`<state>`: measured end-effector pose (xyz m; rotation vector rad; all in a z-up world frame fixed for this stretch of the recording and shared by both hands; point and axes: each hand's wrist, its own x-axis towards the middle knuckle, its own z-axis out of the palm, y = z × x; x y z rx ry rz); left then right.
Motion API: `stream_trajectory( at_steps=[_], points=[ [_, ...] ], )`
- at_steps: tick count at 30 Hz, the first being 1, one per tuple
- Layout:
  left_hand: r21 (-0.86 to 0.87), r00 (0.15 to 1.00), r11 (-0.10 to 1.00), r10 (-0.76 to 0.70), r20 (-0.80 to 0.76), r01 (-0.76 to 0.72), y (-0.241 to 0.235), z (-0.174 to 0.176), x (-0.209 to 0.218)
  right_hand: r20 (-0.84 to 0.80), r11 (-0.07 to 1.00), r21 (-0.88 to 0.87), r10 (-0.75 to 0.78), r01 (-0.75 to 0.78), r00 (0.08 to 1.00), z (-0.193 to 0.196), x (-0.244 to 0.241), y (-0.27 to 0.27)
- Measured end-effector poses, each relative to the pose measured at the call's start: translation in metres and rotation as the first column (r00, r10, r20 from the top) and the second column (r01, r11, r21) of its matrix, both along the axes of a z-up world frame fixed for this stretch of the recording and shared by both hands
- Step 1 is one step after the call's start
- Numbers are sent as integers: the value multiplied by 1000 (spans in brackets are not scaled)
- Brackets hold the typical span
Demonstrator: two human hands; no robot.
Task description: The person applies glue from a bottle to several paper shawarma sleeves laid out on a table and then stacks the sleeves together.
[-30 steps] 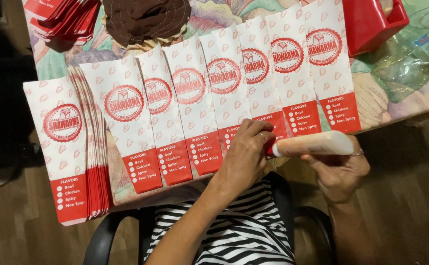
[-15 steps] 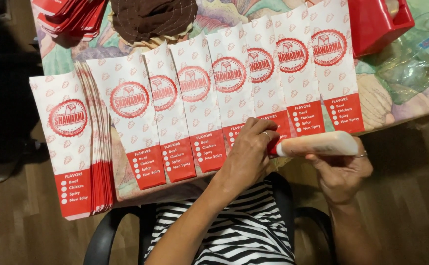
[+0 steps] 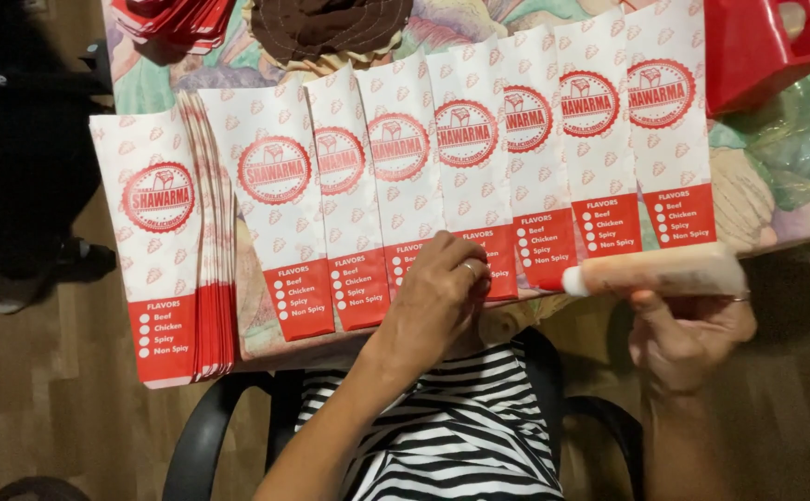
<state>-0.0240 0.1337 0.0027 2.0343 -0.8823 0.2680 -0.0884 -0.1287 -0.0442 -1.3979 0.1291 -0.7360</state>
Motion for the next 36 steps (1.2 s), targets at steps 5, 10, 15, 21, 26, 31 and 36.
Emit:
stream_trajectory(
  at_steps=[5, 10, 15, 21, 26, 31, 36],
  points=[
    [59, 994, 998, -26, -108, 32, 10, 6, -11, -218, 953, -262, 94, -151, 971, 30, -6, 30],
    [119, 986, 991, -47, -157, 66, 17, 8, -13, -266, 948, -274, 84, -159, 960, 1, -11, 24],
    [110, 988, 992, -37, -153, 54, 16, 4, -14, -255, 941, -295, 87, -163, 963, -11, -14, 43],
    [103, 992, 994, -21, -122, 33, 16, 1, -14, -265, 925, -377, -63, -43, 962, -6, -20, 5],
    [95, 992, 995, -30, -122, 42, 15, 2, -14, -224, 958, -276, 13, -76, 974, -1, -15, 30],
    [101, 996, 995, -9, -93, 19, 14, 2, -15, -232, 935, -316, 88, -160, 969, -12, -18, 42],
    [65, 996, 998, 8, -91, -2, 13, 4, -16, -288, 978, -209, -43, -19, 957, -32, -28, 1]
  ],
)
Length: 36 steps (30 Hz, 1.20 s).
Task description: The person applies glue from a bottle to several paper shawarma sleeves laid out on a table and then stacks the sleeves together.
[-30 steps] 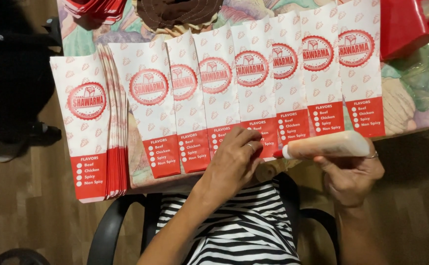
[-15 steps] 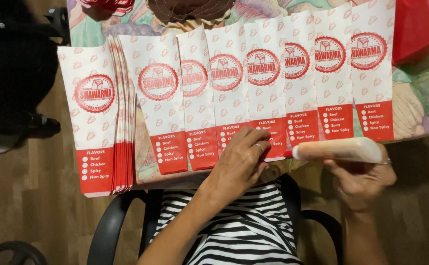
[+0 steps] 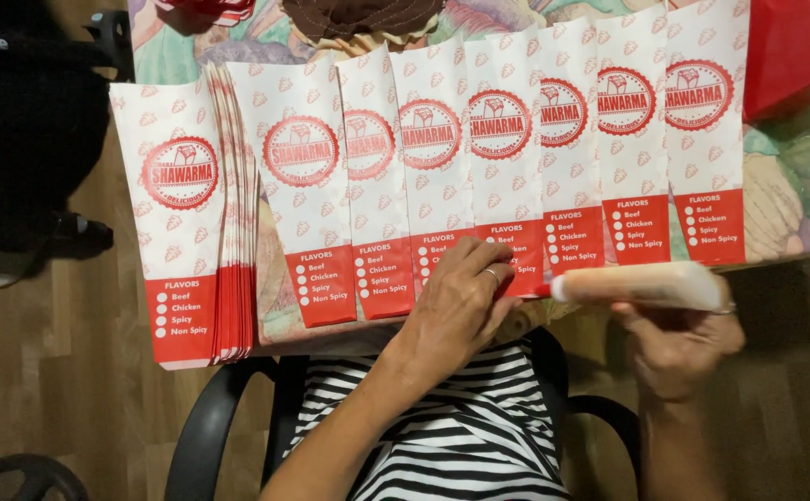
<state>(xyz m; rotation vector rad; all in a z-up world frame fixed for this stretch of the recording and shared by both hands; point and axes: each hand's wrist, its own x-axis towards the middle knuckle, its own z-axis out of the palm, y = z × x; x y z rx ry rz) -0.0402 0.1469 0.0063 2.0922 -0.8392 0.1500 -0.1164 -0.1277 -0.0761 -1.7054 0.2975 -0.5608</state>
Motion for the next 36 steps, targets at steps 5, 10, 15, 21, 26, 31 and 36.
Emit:
stream_trajectory(
  at_steps=[5, 10, 15, 21, 26, 31, 36],
  points=[
    [-34, 994, 993, 109, -31, -110, -11, -5, -5, 241, 998, 61, -32, 18, 970, 21, 14, 9],
    [-57, 983, 985, 158, -95, -164, -14, -6, -7, 121, 999, -20, 29, -26, 992, 9, 8, 20],
    [-97, 986, 983, 147, -74, -153, -14, -13, -7, 81, 994, -49, 103, -99, 991, 23, 12, 51],
    [-92, 987, 985, 142, -75, -149, -13, -11, -6, 109, 961, -156, 246, -228, 963, 120, 31, 79],
    [-157, 995, 983, 94, -34, -98, -7, -11, -4, 279, 993, 110, -65, 36, 958, 29, 14, 30],
    [-210, 989, 969, 140, 48, -127, 25, 5, -2, 352, 979, 204, -58, -16, 934, 39, 19, 44],
    [56, 992, 991, 123, 4, -123, 52, 5, -6, 250, 962, 271, -92, 22, 964, 20, 14, 61]
  ],
)
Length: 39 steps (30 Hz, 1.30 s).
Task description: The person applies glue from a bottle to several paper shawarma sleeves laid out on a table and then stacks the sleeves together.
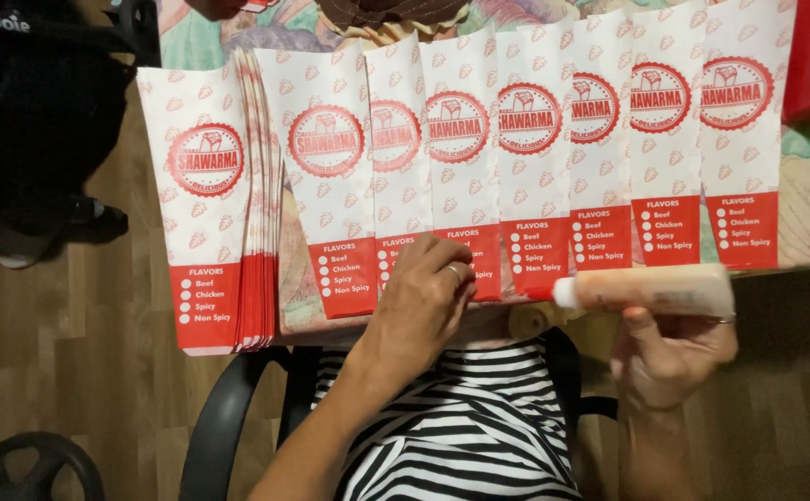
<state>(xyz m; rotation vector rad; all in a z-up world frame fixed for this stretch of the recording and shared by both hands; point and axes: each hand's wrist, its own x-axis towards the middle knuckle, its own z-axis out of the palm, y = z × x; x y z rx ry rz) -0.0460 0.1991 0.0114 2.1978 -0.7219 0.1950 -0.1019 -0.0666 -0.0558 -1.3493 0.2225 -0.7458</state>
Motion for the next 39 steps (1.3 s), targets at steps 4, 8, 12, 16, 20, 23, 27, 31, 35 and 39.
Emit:
stream_trajectory(
  at_steps=[4, 8, 12, 16, 20, 23, 27, 31, 35, 39],
  points=[
    [14, 998, 1000, -21, -54, 21, 7, 7, -5, -108, 990, -126, 48, -61, 993, 14, -3, 18],
    [17, 993, 998, -57, -107, 60, 14, 11, -7, -363, 910, -353, 82, -219, 928, 28, -8, 31],
    [45, 990, 996, -68, -122, 74, 15, 11, -8, -269, 898, -359, 160, -253, 950, 22, -4, 50],
    [17, 990, 997, -67, -120, 69, 16, 11, -8, -250, 927, -303, 145, -219, 957, -9, -11, 49],
    [31, 992, 997, -62, -113, 66, 17, 9, -9, -231, 931, -290, 157, -222, 960, 7, -8, 41],
    [17, 994, 999, -50, -94, 52, 16, 7, -10, -175, 936, -299, 136, -184, 975, 29, -1, 39],
    [-84, 999, 996, 22, -41, -26, 8, -1, -10, -12, 975, -205, 89, -90, 996, 19, 1, 19],
    [-116, 994, 990, 74, -82, -83, 1, -5, -11, -95, 973, -229, 18, -39, 995, 1, -9, 18],
    [-136, 994, 986, 82, -74, -92, 1, -8, -11, -153, 958, -265, 69, -108, 986, -4, -9, 37],
    [-132, 994, 987, 77, -76, -87, 1, -9, -11, -203, 952, -268, 95, -149, 974, -8, -9, 55]
  ],
)
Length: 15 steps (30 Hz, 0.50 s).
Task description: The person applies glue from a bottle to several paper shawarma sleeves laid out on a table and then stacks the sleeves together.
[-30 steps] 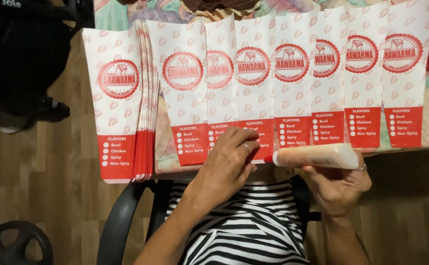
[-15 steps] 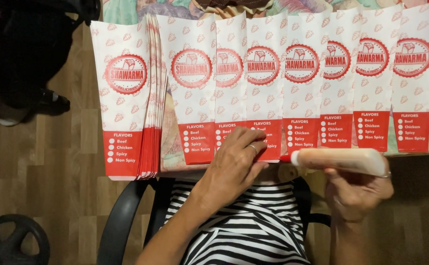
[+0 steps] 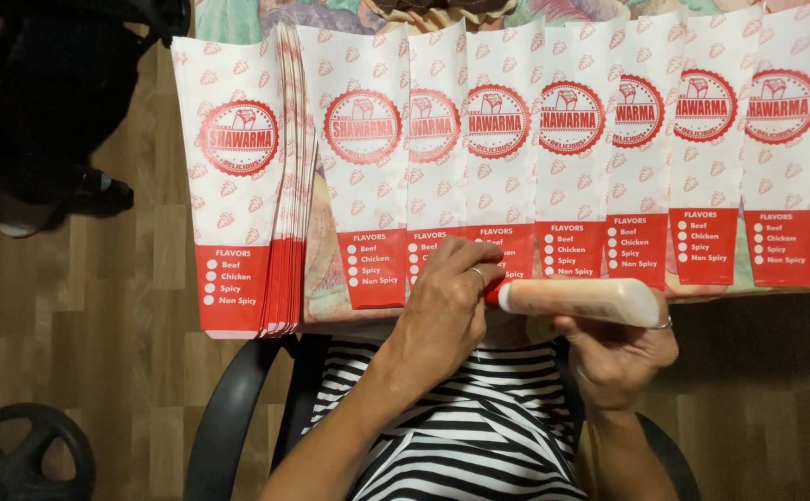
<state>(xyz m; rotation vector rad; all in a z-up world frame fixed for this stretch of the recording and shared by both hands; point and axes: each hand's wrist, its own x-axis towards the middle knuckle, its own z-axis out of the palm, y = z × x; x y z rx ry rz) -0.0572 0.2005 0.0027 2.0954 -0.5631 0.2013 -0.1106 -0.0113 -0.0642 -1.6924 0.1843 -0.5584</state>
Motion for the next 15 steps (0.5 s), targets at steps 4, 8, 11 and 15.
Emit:
stream_trajectory(
  at_steps=[4, 8, 11, 15],
  points=[
    [-20, 1000, 1000, -14, 16, 14, 1, 1, 1, -50, 999, 7, 35, -35, 998, 9, 1, -6],
    [-22, 999, 999, -34, 40, 35, 4, 2, 2, 127, 998, 55, -24, 17, 992, 22, 12, -24],
    [-55, 996, 996, -69, 62, 72, 12, 10, 2, 227, 989, 142, -79, 47, 971, 28, 14, -27],
    [27, 991, 999, 25, 133, -29, 39, 26, -1, 186, 998, 50, 31, -41, 982, 57, 20, 7]
  ],
)
